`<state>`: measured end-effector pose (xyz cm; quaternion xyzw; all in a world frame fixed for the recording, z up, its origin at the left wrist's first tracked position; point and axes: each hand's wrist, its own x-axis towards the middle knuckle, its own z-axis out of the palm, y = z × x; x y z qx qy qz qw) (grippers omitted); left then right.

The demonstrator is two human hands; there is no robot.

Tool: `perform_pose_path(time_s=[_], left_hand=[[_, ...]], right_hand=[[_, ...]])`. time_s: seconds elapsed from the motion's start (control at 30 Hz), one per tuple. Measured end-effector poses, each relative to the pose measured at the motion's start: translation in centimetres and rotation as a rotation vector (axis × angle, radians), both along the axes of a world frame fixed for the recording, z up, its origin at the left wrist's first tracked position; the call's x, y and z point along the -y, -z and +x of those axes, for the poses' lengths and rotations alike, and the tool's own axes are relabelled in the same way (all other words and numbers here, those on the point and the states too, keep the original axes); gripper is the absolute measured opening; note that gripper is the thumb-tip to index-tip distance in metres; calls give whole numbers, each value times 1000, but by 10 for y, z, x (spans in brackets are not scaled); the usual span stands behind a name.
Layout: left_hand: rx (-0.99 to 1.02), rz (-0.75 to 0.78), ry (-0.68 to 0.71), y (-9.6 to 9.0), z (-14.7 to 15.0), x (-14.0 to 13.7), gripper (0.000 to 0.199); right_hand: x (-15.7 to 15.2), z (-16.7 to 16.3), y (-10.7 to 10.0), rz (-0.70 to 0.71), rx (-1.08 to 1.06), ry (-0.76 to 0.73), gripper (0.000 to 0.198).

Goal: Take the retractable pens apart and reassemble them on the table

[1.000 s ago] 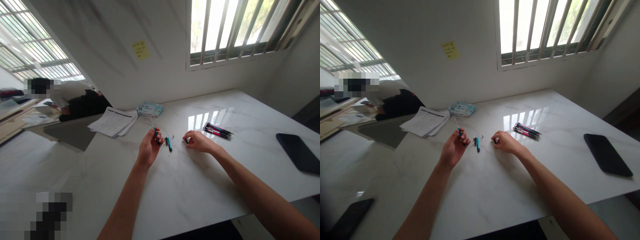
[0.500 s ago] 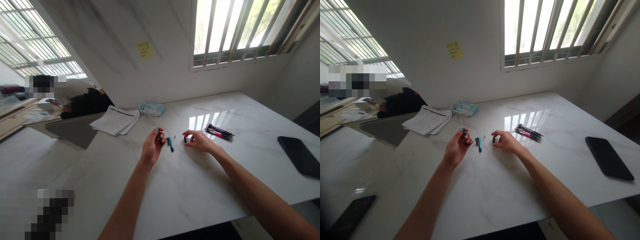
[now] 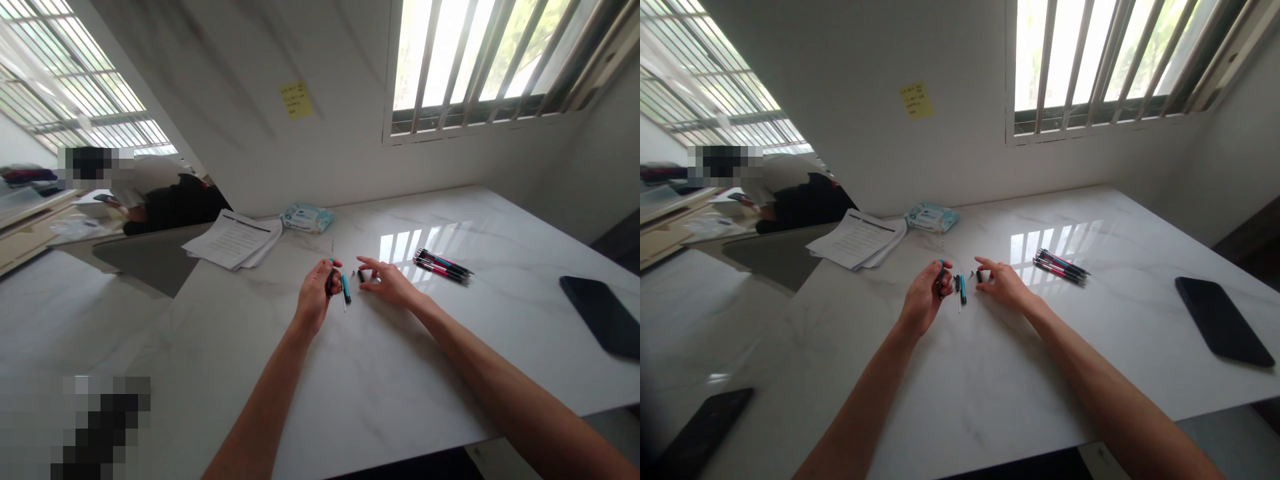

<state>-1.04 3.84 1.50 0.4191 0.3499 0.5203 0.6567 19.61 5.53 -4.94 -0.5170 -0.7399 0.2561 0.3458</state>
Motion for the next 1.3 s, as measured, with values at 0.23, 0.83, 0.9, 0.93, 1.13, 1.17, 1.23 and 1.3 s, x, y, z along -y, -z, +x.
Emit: perform_pose_path(time_s=[0.23,0.83,0.9,0.93,1.13,1.17,1.23,1.3], left_hand=[[-75,10,-24,0,3,2,37],[-106,6,-26,2,5,1,38],[-110,9,-22,3,5,1,38],[-113,12,-18,3,5,1,38],[-134,26,-12,6,4,0,38],[-136,27,-13,7,4,-1,38],[-146,32,-9,9,4,-2,39],[-168,42,-2,10,4,-2,39]], right_hand=[[5,5,-8,72,-27,135,30],[10,4,-10,-8,-120,91,30],[11,4,-10,-15,-83,50,30],[12,3,-10,-7,-77,28,30],[14,1,-14,75,-143,20,31],[14,1,-15,76,-154,26,29],[15,1,-19,59,-185,28,24],[17,-1,-24,23,-253,21,21]])
